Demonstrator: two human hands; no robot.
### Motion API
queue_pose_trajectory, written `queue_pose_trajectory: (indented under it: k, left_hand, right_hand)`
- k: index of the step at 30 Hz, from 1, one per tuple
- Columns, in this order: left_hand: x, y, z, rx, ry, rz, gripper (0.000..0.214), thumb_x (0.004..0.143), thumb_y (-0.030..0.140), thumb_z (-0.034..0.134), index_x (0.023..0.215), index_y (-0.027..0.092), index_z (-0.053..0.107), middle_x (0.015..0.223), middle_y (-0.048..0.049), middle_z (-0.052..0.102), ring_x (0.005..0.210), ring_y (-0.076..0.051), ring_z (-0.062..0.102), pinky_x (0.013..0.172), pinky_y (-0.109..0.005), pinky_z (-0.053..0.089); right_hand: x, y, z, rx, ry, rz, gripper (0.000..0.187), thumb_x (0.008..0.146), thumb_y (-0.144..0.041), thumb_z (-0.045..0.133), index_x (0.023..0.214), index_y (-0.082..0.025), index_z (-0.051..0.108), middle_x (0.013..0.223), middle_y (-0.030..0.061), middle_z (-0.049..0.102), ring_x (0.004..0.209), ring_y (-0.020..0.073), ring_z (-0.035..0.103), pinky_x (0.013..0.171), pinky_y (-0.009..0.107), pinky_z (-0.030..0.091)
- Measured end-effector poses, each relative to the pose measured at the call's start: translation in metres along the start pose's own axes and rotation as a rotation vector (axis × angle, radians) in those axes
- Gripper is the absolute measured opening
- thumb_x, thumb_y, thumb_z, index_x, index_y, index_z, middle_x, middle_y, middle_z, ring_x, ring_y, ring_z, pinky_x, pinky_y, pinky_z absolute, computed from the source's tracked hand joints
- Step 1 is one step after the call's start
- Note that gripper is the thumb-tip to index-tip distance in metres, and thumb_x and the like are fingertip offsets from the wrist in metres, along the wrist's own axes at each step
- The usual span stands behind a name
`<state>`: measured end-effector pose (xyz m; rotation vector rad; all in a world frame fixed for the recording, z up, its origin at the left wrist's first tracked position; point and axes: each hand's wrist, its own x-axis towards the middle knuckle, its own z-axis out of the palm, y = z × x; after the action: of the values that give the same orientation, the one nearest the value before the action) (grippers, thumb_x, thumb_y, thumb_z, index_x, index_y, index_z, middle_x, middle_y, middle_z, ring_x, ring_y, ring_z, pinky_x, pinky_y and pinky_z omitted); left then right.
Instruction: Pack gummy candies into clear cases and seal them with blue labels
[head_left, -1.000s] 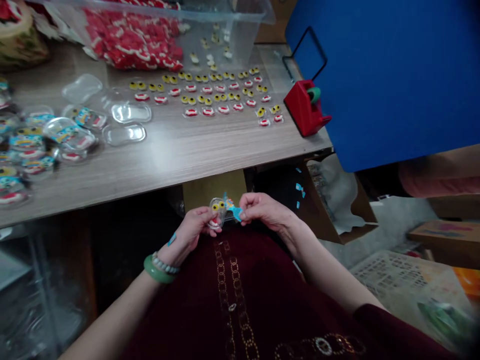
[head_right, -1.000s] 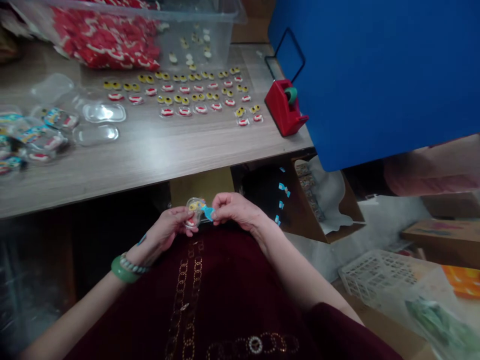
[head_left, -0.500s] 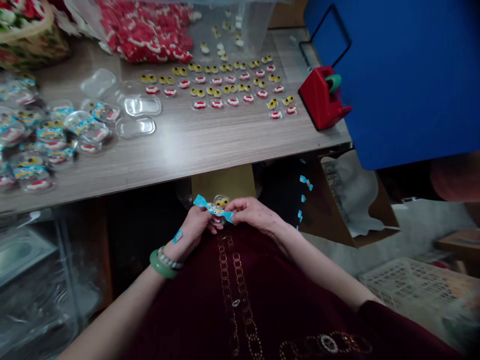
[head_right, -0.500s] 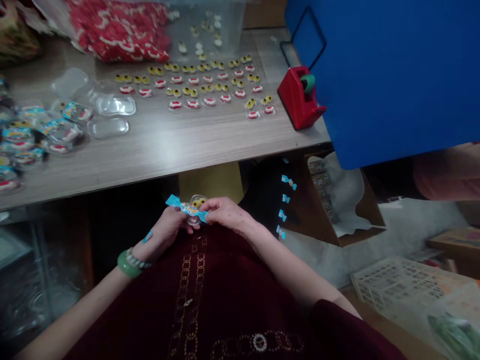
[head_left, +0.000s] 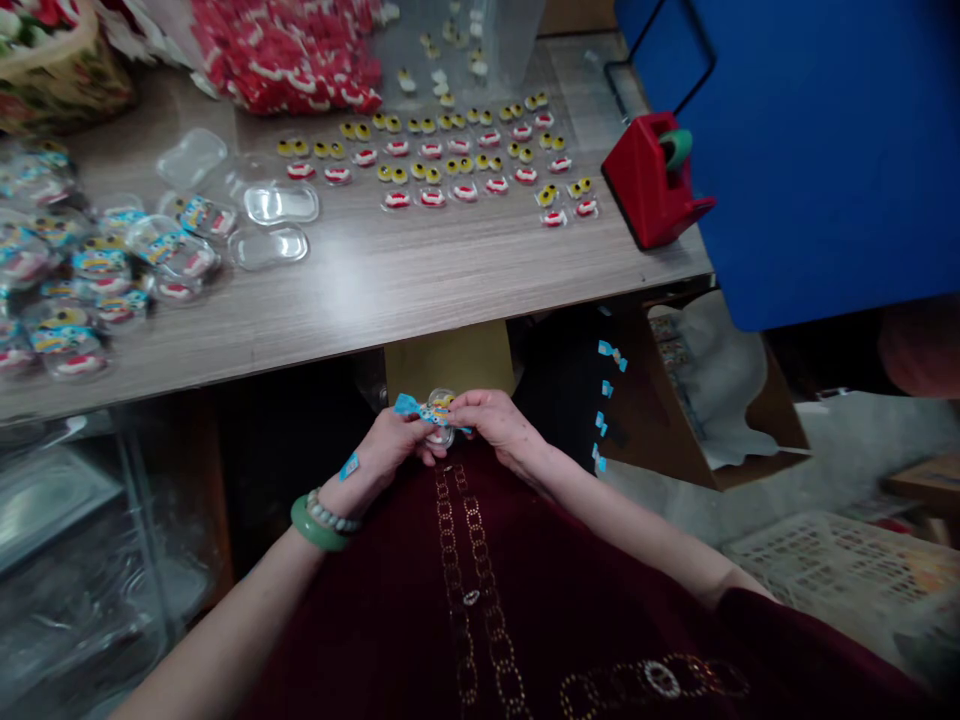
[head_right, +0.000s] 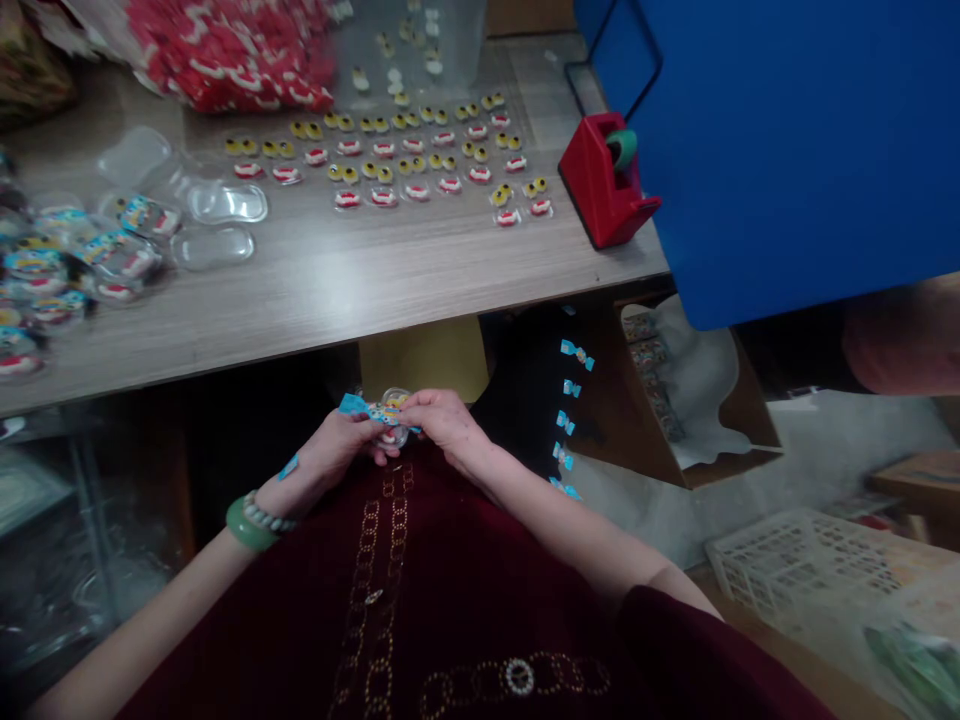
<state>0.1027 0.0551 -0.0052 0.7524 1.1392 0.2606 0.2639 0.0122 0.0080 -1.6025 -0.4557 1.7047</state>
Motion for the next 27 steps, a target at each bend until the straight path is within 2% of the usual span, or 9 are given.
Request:
queue_pose_trajectory:
  k: [3,6,15,27]
  left_hand:
    - [-0.003,0.003,-0.004,-0.04,-0.139,-0.003,0.023,0.065,0.027,0.083,0.078,0.011,0.072,0.07,-0.0082,0.072,0.056,-0.016,0.067,0.05,-0.023,0.054]
    - [-0.004,0.005,-0.005,-0.048,-0.185,-0.014,0.026,0.065,0.027,0.085,0.081,0.011,0.073,0.069,-0.0079,0.072,0.057,-0.015,0.066,0.053,-0.023,0.055]
    - [-0.006,0.004,-0.004,-0.014,-0.12,0.007,0.026,0.064,0.031,0.085,0.071,0.01,0.072,0.065,-0.0102,0.071,0.055,-0.017,0.067,0.052,-0.025,0.055]
    - [-0.006,0.005,0.0,-0.096,-0.091,-0.012,0.028,0.063,0.029,0.088,0.074,0.01,0.07,0.069,-0.0085,0.072,0.058,-0.017,0.068,0.051,-0.024,0.056]
  right_hand:
    - [0.005,0.001,-0.005,0.02,0.014,0.015,0.011,0.059,-0.024,0.074,0.063,-0.017,0.067,0.056,-0.0023,0.06,0.053,0.0088,0.046,0.053,0.024,0.035]
    - [0.008,0.002,-0.007,0.005,0.015,0.012,0.012,0.06,-0.025,0.075,0.064,-0.017,0.067,0.057,-0.0022,0.06,0.053,0.0087,0.046,0.053,0.024,0.034]
    - [0.005,-0.001,-0.006,-0.079,0.02,-0.015,0.008,0.058,-0.023,0.07,0.059,-0.017,0.064,0.05,-0.0044,0.053,0.05,0.0079,0.038,0.05,0.024,0.026]
    - [-0.004,-0.002,-0.001,-0.114,0.09,-0.052,0.004,0.06,-0.021,0.063,0.059,-0.018,0.061,0.053,-0.0041,0.051,0.054,0.0093,0.039,0.053,0.025,0.028]
